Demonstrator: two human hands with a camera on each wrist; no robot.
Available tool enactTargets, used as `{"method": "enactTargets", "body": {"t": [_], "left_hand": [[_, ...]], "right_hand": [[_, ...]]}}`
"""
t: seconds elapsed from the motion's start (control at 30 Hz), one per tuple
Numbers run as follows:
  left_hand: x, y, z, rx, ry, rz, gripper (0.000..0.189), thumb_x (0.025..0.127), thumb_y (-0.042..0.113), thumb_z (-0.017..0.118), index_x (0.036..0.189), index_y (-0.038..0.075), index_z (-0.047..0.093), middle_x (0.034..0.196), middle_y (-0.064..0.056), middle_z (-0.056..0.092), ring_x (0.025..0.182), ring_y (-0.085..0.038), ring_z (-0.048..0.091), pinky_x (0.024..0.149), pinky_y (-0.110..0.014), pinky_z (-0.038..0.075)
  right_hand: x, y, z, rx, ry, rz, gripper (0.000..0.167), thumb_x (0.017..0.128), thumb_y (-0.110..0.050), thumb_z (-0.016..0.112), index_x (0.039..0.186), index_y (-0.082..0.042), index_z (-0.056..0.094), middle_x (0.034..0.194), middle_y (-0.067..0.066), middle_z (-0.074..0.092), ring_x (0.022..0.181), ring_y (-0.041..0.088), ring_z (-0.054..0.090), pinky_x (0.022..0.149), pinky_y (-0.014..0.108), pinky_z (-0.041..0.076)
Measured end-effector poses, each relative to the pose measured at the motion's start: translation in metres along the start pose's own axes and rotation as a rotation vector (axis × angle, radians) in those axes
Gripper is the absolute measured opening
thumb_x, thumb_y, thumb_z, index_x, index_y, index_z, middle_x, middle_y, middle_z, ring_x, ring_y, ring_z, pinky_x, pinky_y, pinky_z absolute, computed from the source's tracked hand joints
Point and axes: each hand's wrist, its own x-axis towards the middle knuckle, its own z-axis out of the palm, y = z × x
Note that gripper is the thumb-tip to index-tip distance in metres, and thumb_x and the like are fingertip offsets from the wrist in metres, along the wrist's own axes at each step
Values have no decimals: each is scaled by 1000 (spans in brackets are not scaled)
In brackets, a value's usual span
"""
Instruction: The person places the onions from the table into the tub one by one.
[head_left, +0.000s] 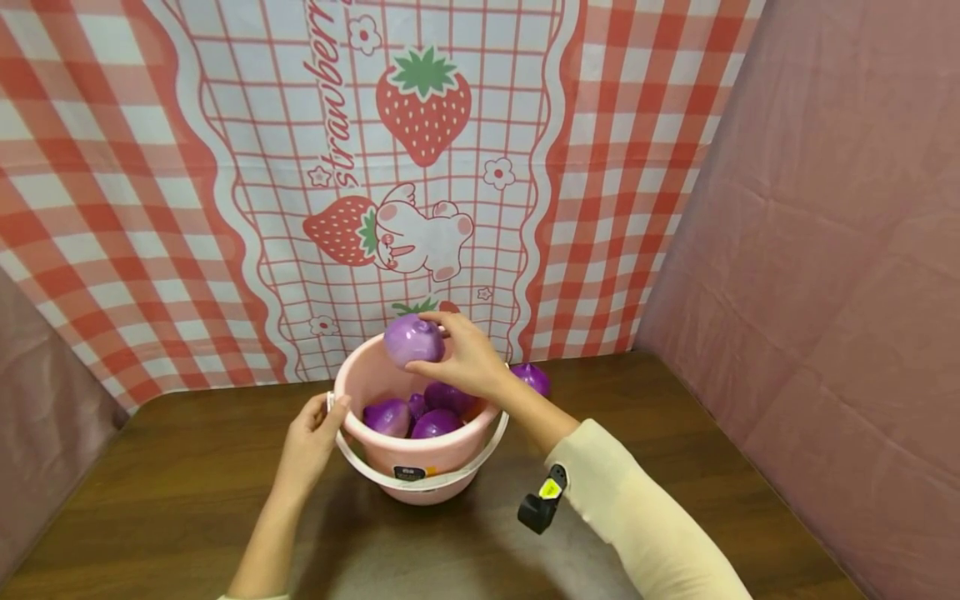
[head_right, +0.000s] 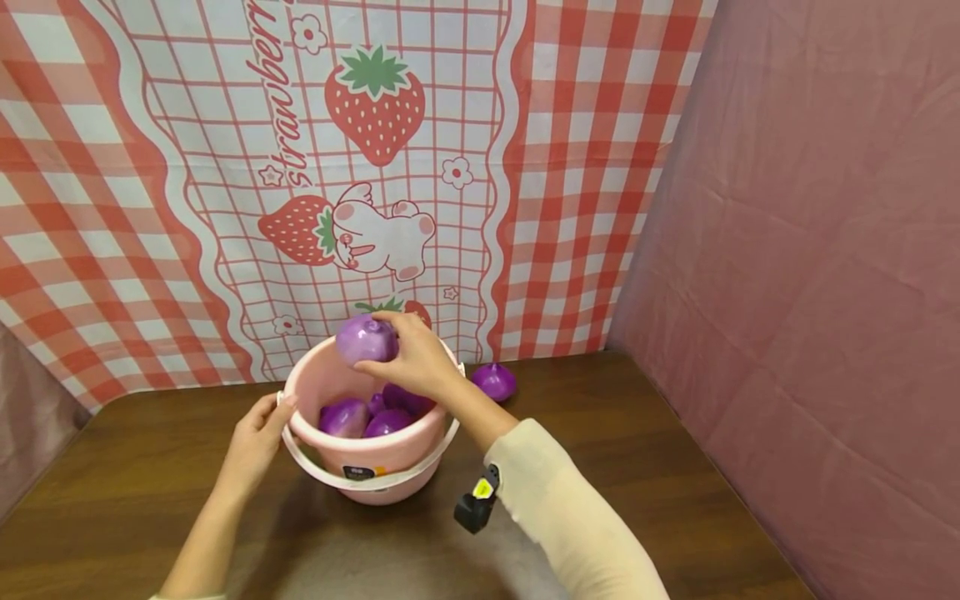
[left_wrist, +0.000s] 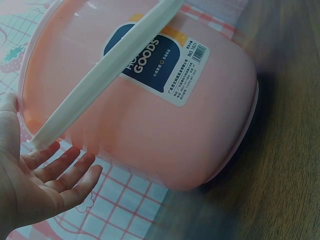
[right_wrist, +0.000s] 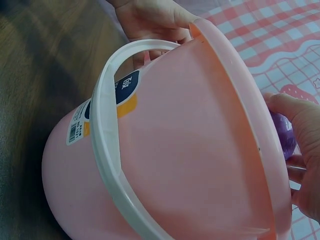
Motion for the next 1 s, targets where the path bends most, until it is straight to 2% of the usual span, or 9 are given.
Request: {"method": "enactTargets", "body": {"t": [0.37, 0.6, 0.83, 1.0], "left_hand": [[0, 0, 0, -20, -9, -9, 30, 96, 21, 52, 115, -3, 54, 73, 21, 58, 68, 1, 57, 63, -18, 51], [0, 1, 0, -24, -9, -12, 31, 96, 21, 52, 115, -3, 54, 73, 20, 59, 68, 1, 57, 63, -20, 52], [1, 0, 1, -48, -9, -30, 31, 96, 20, 52, 116, -3, 54, 85, 2, 62, 73, 1, 59, 67, -25, 56], [1, -1, 0, -46, -11, -29, 30, 96, 20, 52, 115, -3, 54, 80, 11, 61, 71, 1, 58, 66, -25, 56]], "right_hand": [[3, 1, 8, -34, -29, 2, 70, 72, -35, 81, 130, -12, 50, 119, 12, 56, 106, 23, 58, 87, 35, 52], [4, 2, 14, -98, -70, 7, 72, 73, -40, 78, 133, -13, 49, 125, 9, 56, 110, 20, 58, 89, 31, 50], [4, 3, 16, -104, -96, 17, 69, 76, -40, 76, 133, -13, 49, 132, 8, 53, 117, 25, 54, 98, 35, 45], [4, 4, 14, -97, -69, 15, 61, 78, -35, 75, 130, -13, 53, 127, 11, 55, 113, 27, 55, 94, 36, 47]]}}
